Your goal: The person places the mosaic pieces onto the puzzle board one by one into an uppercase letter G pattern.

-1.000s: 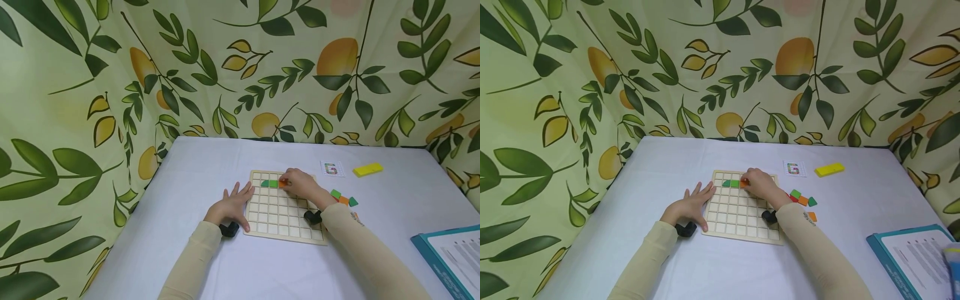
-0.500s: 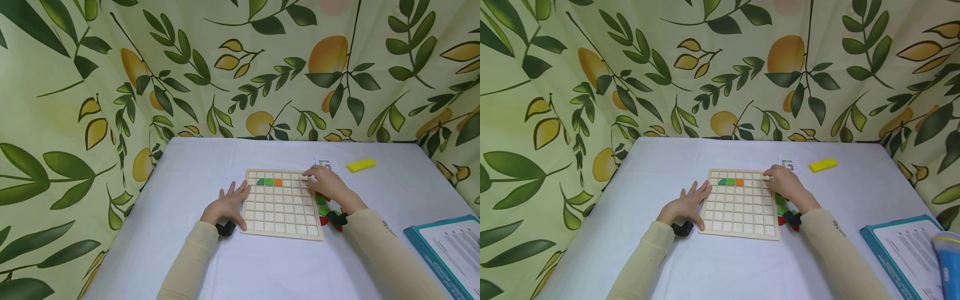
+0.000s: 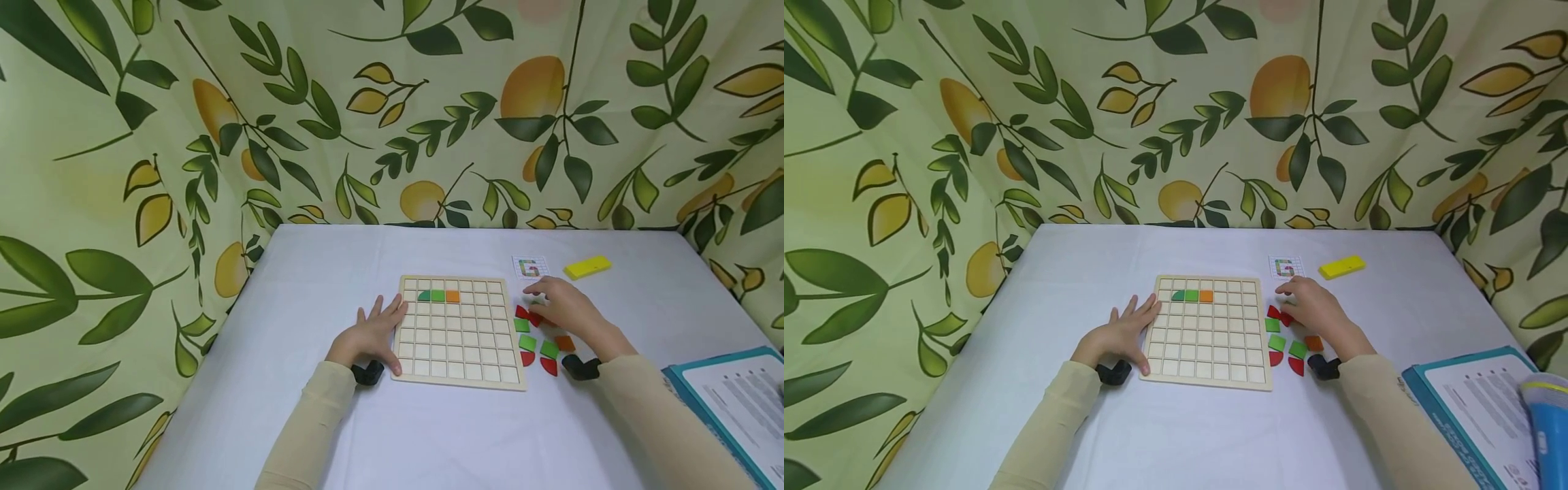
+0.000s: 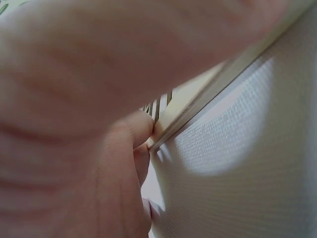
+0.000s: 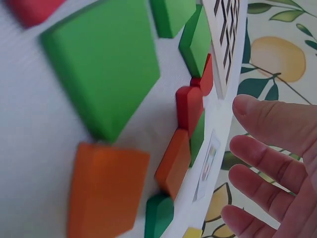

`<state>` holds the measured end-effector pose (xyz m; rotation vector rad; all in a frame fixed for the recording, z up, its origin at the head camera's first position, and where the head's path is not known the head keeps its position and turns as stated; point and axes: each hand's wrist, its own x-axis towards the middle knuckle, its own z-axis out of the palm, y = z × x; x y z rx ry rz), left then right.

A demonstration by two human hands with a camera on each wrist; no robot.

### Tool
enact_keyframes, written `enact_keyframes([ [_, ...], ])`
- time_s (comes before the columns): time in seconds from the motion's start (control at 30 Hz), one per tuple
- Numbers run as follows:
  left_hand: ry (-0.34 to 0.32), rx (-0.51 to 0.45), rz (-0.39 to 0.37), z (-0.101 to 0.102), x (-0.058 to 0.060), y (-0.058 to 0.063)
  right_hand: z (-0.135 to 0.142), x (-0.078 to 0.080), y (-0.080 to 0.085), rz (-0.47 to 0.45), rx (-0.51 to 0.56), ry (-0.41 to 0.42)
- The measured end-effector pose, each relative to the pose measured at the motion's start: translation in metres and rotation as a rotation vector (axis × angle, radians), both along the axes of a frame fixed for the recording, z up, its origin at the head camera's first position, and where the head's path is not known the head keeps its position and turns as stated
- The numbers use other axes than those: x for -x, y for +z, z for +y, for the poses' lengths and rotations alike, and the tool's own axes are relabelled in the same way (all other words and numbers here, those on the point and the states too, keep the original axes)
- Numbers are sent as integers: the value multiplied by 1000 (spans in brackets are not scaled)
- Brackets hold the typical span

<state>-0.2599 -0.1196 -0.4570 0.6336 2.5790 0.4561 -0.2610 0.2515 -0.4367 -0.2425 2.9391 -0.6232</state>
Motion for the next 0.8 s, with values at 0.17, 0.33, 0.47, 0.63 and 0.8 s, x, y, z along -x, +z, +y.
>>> enact_keyframes([
  [0.17,-1,-2,-2,0,0,1,6,-7,1,-10,2,-28],
  [0.33,10,-11,-9,0,0,1,12,-11,2,-16,5,-54],
  [0.47,16,-10,-14,0,0,1,16,-12,0,-27,7,-60],
  [0.63,21,-18,-19,1,0,1,22,-12,-3,-44,11,-70],
  [0.8,17,-15,-20,1,1,-1,31,-17,-7,-43,-9,-80],
])
